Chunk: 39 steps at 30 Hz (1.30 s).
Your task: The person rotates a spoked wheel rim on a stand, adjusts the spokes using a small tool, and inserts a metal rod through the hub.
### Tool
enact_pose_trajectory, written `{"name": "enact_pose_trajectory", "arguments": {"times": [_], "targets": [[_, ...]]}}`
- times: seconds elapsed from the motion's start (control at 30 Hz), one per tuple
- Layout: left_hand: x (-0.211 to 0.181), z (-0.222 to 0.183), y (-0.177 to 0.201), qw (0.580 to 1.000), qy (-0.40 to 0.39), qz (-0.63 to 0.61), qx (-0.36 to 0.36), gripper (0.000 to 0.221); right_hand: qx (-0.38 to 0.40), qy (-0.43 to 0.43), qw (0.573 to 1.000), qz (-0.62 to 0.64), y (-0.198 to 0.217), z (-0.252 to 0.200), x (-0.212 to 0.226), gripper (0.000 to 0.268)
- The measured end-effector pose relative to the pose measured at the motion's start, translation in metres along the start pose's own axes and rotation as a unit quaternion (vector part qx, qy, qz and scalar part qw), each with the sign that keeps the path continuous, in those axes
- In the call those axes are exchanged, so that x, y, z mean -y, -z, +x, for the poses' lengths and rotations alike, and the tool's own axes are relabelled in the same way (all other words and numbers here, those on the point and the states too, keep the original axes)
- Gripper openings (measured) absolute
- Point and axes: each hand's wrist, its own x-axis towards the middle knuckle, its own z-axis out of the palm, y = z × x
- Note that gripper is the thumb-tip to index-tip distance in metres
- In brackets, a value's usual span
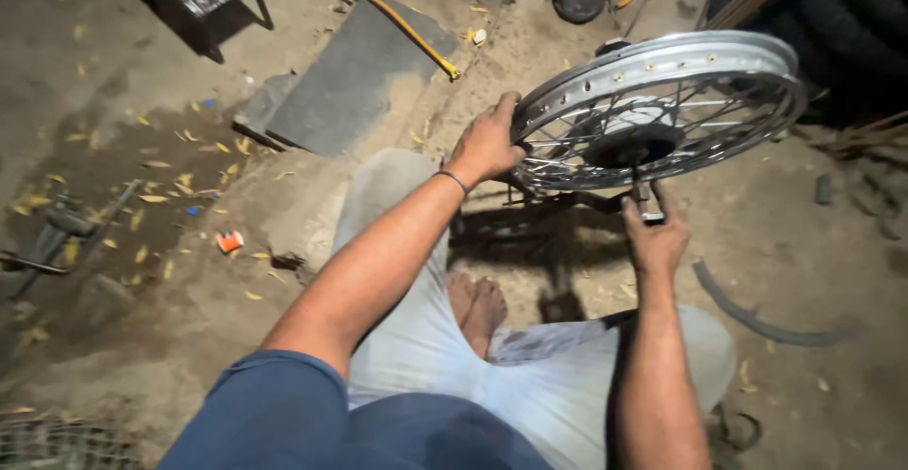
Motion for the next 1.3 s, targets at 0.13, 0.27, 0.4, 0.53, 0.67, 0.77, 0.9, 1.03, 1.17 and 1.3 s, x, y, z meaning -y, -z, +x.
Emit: {"name": "enact_pose_trajectory", "arguments": {"times": [0.13, 0.27, 0.4, 0.53, 0.67, 0.77, 0.9, 1.03, 1.17, 1.3], "targets": [[-0.018, 0.005, 0.008, 1.0, -0.002, -0.012, -0.011, 0.085, 0.008, 0.046, 0.999, 0.022, -0.001, 0.0, -0.001, 0.053], [-0.026, 0.0, 0.017, 1.0, 0.0, -0.022, -0.013, 0.087, 0.072, -0.257, 0.921, 0.285, -0.009, -0.004, 0.006, 0.044], [-0.024, 0.003, 0.016, 1.0, -0.009, -0.013, -0.006, 0.086, 0.001, -0.025, 0.997, 0.073, 0.0, 0.0, 0.014, 0.044], [-0.023, 0.006, 0.016, 1.0, -0.008, -0.016, -0.009, 0.086, -0.069, 0.209, 0.969, -0.113, 0.0, -0.004, 0.026, 0.041], [-0.026, 0.003, 0.012, 0.999, -0.021, -0.038, -0.021, 0.082, 0.048, -0.401, 0.817, 0.412, 0.0, 0.001, 0.03, 0.046], [-0.029, 0.004, 0.018, 0.996, -0.048, -0.062, -0.032, 0.084, 0.039, -0.302, 0.906, 0.294, -0.002, 0.002, 0.034, 0.045], [-0.035, 0.001, 0.023, 0.996, -0.055, -0.057, -0.033, 0.082, -0.054, 0.106, 0.988, -0.095, 0.002, -0.006, 0.039, 0.043], [-0.03, 0.002, 0.017, 0.997, -0.048, -0.045, -0.035, 0.082, -0.005, -0.116, 0.984, 0.137, 0.001, 0.0, 0.033, 0.043], [-0.016, 0.004, 0.009, 0.999, -0.03, -0.018, -0.032, 0.077, 0.086, -0.399, 0.812, 0.418, -0.004, 0.003, 0.018, 0.047], [-0.022, 0.002, -0.002, 0.998, -0.037, -0.028, -0.052, 0.089, 0.012, 0.037, 0.998, -0.056, 0.003, 0.001, 0.009, 0.04]]}}
